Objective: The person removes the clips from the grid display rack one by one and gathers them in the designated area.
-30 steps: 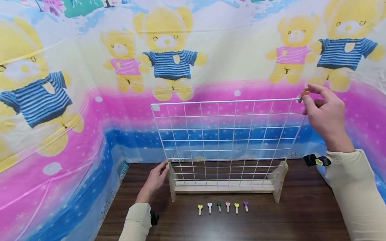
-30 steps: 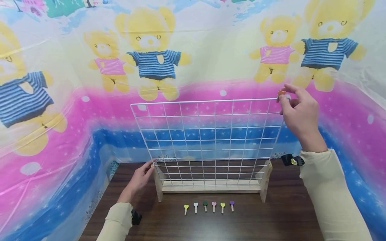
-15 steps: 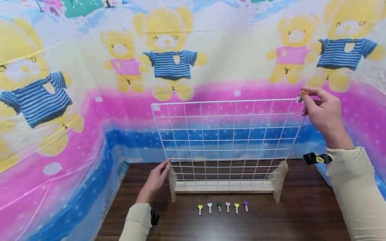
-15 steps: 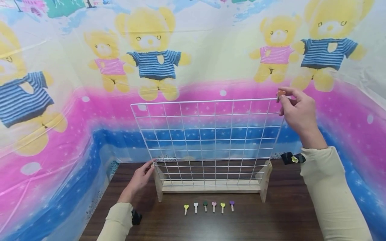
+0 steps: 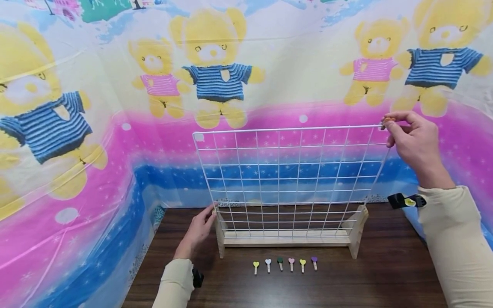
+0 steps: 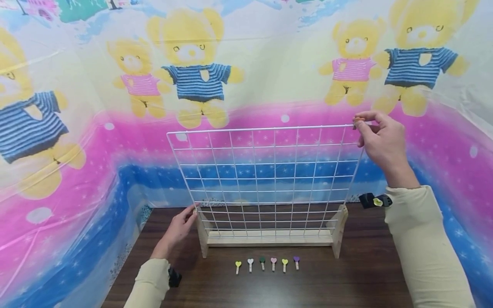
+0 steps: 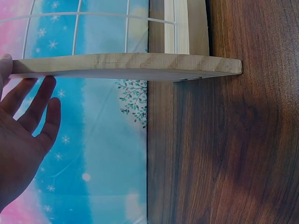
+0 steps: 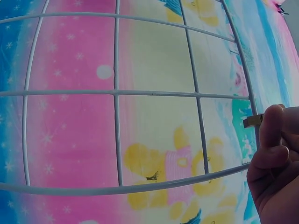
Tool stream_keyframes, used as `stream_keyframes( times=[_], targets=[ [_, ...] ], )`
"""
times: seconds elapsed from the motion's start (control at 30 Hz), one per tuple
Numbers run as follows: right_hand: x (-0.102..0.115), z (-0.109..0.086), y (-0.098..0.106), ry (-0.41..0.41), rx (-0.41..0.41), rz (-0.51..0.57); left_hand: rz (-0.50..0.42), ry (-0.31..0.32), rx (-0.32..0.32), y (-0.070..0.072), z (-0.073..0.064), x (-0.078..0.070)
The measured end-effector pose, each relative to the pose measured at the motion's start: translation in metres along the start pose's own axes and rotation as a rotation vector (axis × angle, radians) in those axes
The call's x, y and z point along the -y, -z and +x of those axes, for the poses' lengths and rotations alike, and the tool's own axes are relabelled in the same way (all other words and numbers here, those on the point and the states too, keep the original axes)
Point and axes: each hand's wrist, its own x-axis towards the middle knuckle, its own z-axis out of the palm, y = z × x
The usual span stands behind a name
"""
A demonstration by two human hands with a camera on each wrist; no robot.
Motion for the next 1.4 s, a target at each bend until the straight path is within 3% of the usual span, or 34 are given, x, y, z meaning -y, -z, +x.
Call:
stream_keyframes(
  times=[0.23,0.5,0.73,0.93,1.13,1.4],
  targets=[
    [0.000,0.000,-0.002,0.026,-0.035,0.024,-0.003,0.006,-0.002,-0.001,0.001,0.000],
    [0.007,0.000,0.001,-0.024,-0.070,0.181,0.008,0.007,0.006,-0.001,0.000,0.001],
    [0.007,-0.016,-0.002,0.091,-0.063,0.076,0.011,0.013,0.013,0.000,0.000,0.001],
    [-0.009,-0.040,-0.012,0.184,0.032,-0.019,0.012,0.014,0.013,0.000,-0.001,0.000],
    [-0.028,-0.067,-0.020,0.187,0.108,-0.088,0.010,0.001,0.017,-0.002,0.000,0.000],
    [-0.057,-0.095,-0.032,0.189,0.153,-0.096,0.005,0.006,0.009,-0.001,0.002,0.000]
  ],
)
